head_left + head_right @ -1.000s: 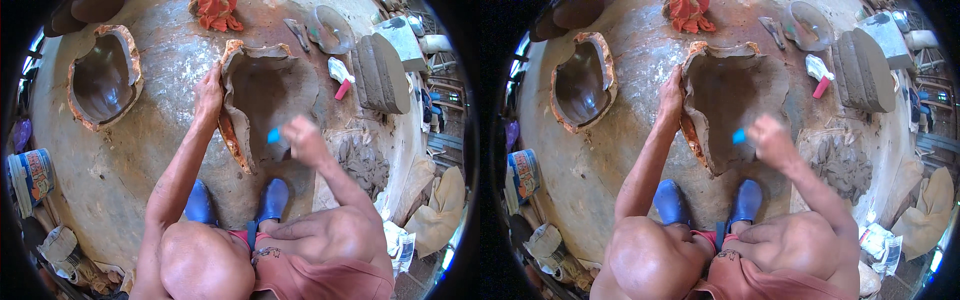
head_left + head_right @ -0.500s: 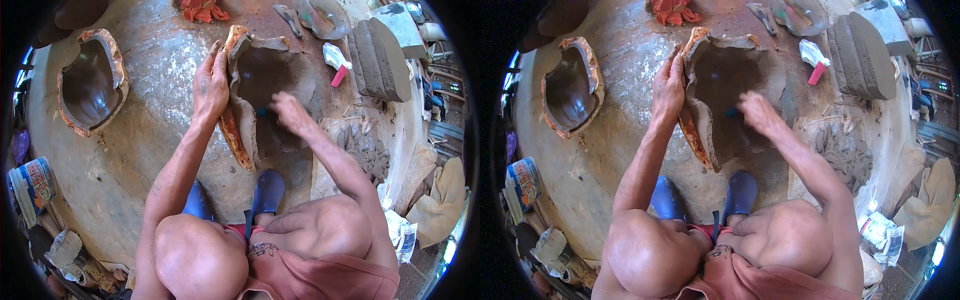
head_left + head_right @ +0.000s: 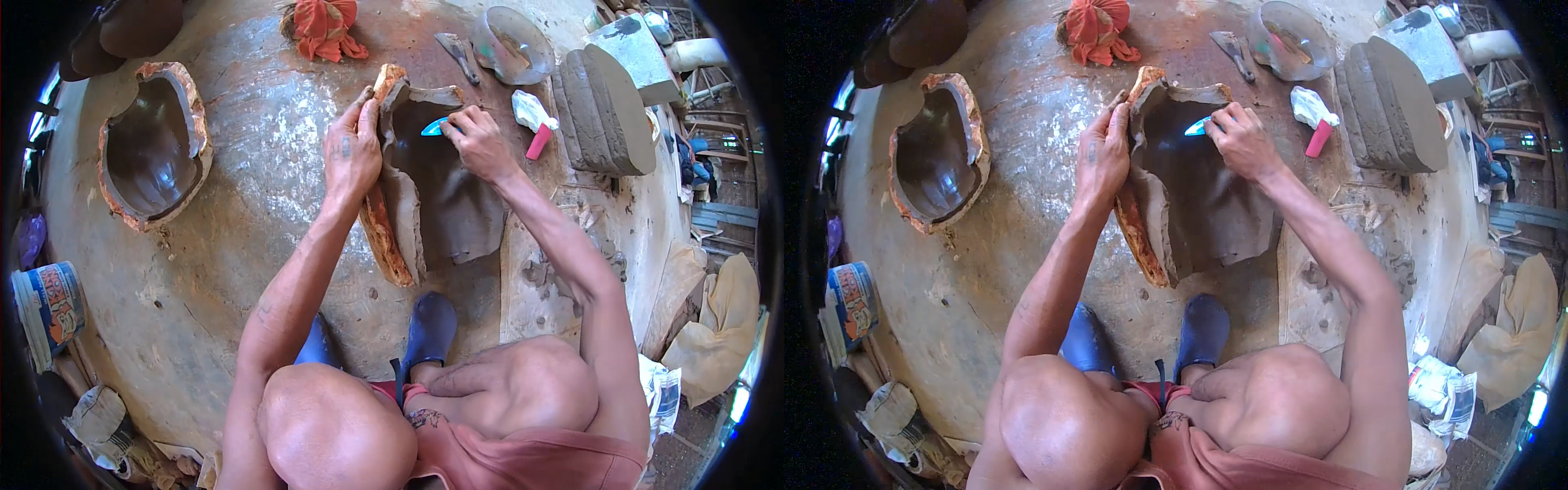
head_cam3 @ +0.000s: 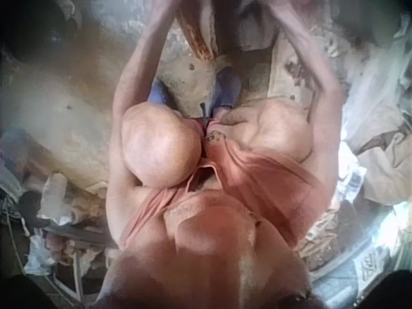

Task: The person cleans the inside of two ceramic mold halves with a cloth and a blue scraper, then cuts a slab of clay with a wire tool, places the clay slab into one mold half, and presses the clay against the mold walls before joining the two halves together.

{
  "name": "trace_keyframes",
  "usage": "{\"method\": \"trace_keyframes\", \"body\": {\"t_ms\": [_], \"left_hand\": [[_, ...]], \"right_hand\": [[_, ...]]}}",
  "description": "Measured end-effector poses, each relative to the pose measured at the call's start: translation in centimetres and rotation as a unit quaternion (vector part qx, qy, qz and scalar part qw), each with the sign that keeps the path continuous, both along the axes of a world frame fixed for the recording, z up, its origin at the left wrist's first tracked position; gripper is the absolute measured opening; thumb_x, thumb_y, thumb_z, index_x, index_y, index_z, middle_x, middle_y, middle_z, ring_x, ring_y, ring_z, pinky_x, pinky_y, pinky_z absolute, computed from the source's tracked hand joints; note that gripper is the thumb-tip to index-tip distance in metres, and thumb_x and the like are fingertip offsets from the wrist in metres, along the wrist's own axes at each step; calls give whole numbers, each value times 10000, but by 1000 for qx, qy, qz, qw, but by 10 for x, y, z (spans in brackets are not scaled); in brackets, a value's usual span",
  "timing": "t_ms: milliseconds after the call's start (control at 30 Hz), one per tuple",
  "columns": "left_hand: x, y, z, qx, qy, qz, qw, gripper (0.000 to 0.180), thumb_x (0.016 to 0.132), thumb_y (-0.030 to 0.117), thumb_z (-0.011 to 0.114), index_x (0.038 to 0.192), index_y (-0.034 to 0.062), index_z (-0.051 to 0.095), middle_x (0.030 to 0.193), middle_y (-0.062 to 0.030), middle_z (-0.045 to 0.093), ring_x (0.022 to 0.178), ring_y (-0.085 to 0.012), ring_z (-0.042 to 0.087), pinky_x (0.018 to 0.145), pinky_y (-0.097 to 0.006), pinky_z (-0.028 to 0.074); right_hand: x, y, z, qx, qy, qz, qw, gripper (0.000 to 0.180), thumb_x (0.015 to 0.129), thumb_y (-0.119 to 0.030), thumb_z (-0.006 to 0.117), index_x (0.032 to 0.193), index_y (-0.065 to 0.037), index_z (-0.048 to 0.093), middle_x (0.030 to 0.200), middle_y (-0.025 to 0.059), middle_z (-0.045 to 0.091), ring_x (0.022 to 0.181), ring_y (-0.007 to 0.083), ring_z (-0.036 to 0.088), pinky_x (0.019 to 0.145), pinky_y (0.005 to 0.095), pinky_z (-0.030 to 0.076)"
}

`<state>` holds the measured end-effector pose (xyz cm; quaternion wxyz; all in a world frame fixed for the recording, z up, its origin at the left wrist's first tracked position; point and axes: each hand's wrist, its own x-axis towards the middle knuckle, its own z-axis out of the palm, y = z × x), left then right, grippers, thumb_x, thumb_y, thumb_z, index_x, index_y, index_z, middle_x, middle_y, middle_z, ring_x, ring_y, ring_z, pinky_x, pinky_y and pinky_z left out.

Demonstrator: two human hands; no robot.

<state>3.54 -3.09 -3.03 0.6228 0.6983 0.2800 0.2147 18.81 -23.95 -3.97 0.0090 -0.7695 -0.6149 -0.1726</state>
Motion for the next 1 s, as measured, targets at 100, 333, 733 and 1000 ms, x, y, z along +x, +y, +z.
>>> {"method": "trace_keyframes", "body": {"t_ms": [100,333,733,1000], "left_hand": [[-5,2,-2,12,11,11,1000,427,1097,335,521,1394,53,645,1172,-106,757,1042,-127,655,933,-306,511],[-13,-5,6,23,9,22,999,419,1092,329,530,1363,40,664,1070,-107,773,964,-115,661,871,-314,524],[-27,-4,-6,-42,11,62,997,395,1090,329,545,1262,15,712,960,-86,764,842,-125,646,775,-325,521],[-65,-10,-20,-124,-56,117,984,396,1113,314,516,1301,11,689,830,46,632,682,-36,498,581,-258,401]], "right_hand": [[6,5,-14,-37,-16,17,999,184,852,-131,635,982,-70,750,1002,63,635,1024,244,602,858,386,514],[-34,-23,-26,-178,107,-62,976,221,775,-41,651,972,-62,749,994,91,620,1030,278,598,875,407,509],[-160,-78,29,-168,278,-132,936,269,740,-9,680,993,-42,765,943,126,611,946,319,615,825,439,553],[-164,-71,0,-111,122,-212,963,132,826,-30,635,912,61,679,940,152,594,927,281,644,751,399,603]]}}
